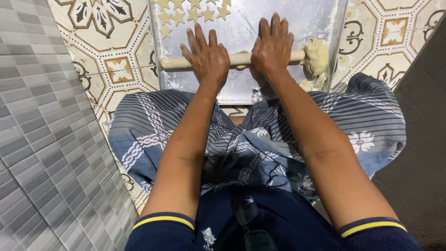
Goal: Rolling out dough and cutting star shapes to place on a baking tray
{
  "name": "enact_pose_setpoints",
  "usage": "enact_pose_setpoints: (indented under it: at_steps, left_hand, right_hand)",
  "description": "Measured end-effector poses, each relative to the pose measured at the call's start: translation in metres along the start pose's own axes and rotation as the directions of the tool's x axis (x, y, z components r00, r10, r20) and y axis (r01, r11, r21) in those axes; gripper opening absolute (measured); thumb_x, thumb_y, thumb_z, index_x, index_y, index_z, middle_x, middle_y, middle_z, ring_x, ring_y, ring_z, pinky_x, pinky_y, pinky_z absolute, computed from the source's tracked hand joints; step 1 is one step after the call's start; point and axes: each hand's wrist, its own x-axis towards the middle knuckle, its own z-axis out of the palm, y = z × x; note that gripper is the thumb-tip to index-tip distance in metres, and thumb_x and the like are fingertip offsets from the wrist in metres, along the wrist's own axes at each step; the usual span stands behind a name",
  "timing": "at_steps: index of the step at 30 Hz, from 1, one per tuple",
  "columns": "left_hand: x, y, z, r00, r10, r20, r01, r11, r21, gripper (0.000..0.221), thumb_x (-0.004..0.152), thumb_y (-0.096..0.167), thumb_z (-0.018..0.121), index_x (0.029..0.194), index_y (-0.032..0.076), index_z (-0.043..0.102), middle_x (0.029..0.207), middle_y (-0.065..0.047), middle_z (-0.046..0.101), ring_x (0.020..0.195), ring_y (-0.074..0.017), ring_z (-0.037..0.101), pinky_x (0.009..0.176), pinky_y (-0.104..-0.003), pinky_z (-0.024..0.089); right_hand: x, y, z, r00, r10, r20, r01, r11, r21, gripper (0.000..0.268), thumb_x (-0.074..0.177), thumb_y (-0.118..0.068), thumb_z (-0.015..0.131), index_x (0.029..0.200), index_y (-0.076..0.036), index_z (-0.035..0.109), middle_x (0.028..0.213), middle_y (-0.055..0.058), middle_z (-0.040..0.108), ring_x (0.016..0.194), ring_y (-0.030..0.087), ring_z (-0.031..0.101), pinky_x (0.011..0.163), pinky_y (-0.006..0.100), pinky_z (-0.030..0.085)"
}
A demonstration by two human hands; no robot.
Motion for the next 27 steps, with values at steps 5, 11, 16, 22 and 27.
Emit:
enact_pose_setpoints:
  at_steps: [5,11,16,22,27]
  left_hand:
    - [-0.021,0.000,-0.009,0.999,0.001,0.038,-0.001,1.000,-0.012,0.049,0.103,0.033,0.045,0.145,0.009,0.048,0.162,-0.025,0.027,0.151,-0.0451,0.011,0.116,-0.071,0.007]
    - [-0.034,-0.004,-0.005,0.995,-0.027,0.097,0.030,0.999,-0.029,0.053,0.104,0.037,0.039,0.147,0.008,0.045,0.163,-0.026,0.024,0.151,-0.0472,0.007,0.116,-0.072,0.003]
    - [-0.039,-0.006,-0.005,0.994,-0.040,0.102,0.041,0.999,-0.012,0.054,0.104,0.041,0.039,0.149,0.009,0.044,0.163,-0.025,0.024,0.151,-0.0468,0.009,0.116,-0.072,0.005]
    - [-0.034,-0.001,-0.013,0.988,0.001,0.152,0.008,0.998,-0.059,0.105,0.087,0.085,0.045,0.154,0.005,0.038,0.165,-0.026,0.019,0.152,-0.0467,0.000,0.116,-0.072,-0.005]
    - [-0.025,0.004,-0.012,0.989,-0.070,0.129,0.082,0.993,-0.084,0.115,0.077,0.088,0.062,0.153,0.005,0.040,0.163,-0.028,0.018,0.151,-0.0493,-0.001,0.116,-0.072,-0.003]
  right_hand:
    - [-0.017,-0.006,-0.005,0.994,0.061,0.093,-0.061,0.998,0.000,0.056,0.100,-0.022,0.054,0.154,-0.009,0.045,0.162,0.020,0.031,0.148,0.046,0.026,0.112,0.063,0.027]
    - [-0.030,-0.004,0.002,0.997,0.040,0.071,-0.037,0.998,-0.045,0.055,0.100,-0.020,0.053,0.153,-0.007,0.046,0.161,0.023,0.034,0.146,0.047,0.029,0.109,0.063,0.027]
    - [-0.036,-0.003,0.005,0.998,0.032,0.054,-0.030,0.999,-0.043,0.055,0.102,-0.024,0.053,0.153,-0.008,0.044,0.161,0.022,0.033,0.146,0.046,0.027,0.108,0.062,0.026]
    - [-0.035,-0.001,0.011,0.991,0.073,0.112,-0.073,0.997,-0.003,0.056,0.101,-0.021,0.053,0.154,-0.009,0.040,0.162,0.023,0.029,0.148,0.047,0.023,0.108,0.066,0.024]
    - [-0.032,0.004,0.022,0.998,-0.023,-0.055,0.019,0.996,-0.086,0.054,0.099,-0.020,0.066,0.148,-0.010,0.046,0.157,0.021,0.035,0.142,0.047,0.031,0.102,0.064,0.031]
